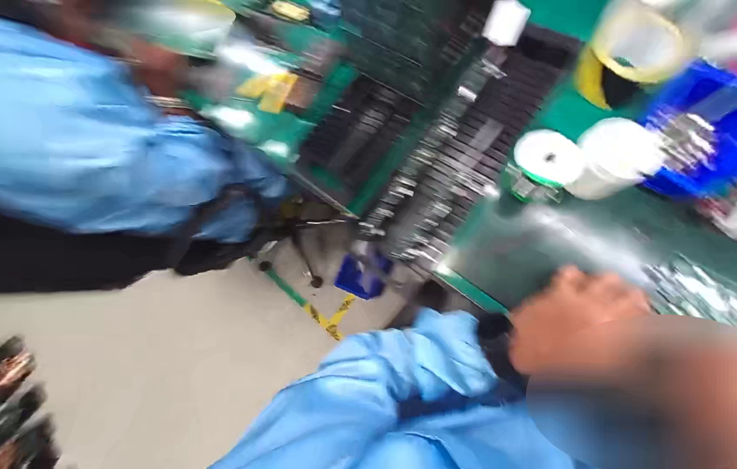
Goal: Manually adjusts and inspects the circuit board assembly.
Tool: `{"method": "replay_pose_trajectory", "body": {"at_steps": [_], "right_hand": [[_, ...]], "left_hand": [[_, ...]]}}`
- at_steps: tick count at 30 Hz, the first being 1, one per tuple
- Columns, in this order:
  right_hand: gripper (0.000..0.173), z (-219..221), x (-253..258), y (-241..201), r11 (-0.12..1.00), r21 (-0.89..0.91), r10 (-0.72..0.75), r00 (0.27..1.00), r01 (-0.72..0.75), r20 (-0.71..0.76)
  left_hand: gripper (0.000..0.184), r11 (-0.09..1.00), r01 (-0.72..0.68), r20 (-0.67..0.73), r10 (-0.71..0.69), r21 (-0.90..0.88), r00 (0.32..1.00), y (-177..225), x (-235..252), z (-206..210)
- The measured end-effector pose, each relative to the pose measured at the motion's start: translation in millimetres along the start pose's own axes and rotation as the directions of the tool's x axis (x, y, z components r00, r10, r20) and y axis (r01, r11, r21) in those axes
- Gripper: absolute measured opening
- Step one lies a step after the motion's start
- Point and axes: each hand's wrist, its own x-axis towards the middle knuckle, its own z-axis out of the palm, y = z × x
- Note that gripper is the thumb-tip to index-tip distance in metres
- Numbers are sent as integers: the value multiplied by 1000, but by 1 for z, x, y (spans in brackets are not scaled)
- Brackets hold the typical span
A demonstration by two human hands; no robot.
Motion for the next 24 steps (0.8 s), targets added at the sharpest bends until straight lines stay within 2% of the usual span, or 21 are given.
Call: {"method": "replay_pose_trajectory", "body": {"at_steps": [3,6,12,19,24], "right_hand": [[21,-6,-1,2,998,59,38,999,-35,-34],[17,-23,3,8,984,152,95,995,-90,-25],[15,-28,7,8,989,102,111,992,-105,-64],[17,-1,20,8,1000,7,-27,1000,27,-12],[17,-5,11,13,984,-28,-178,984,177,-13]], "left_hand": [[69,995,-72,66,77,-75,995,-1,5,5],[70,993,-84,99,92,-82,991,-11,7,3],[71,995,-84,96,89,-60,991,-12,5,1],[71,996,-77,105,80,-32,991,-14,5,1],[68,995,-82,90,87,-59,992,-8,8,2]]}}
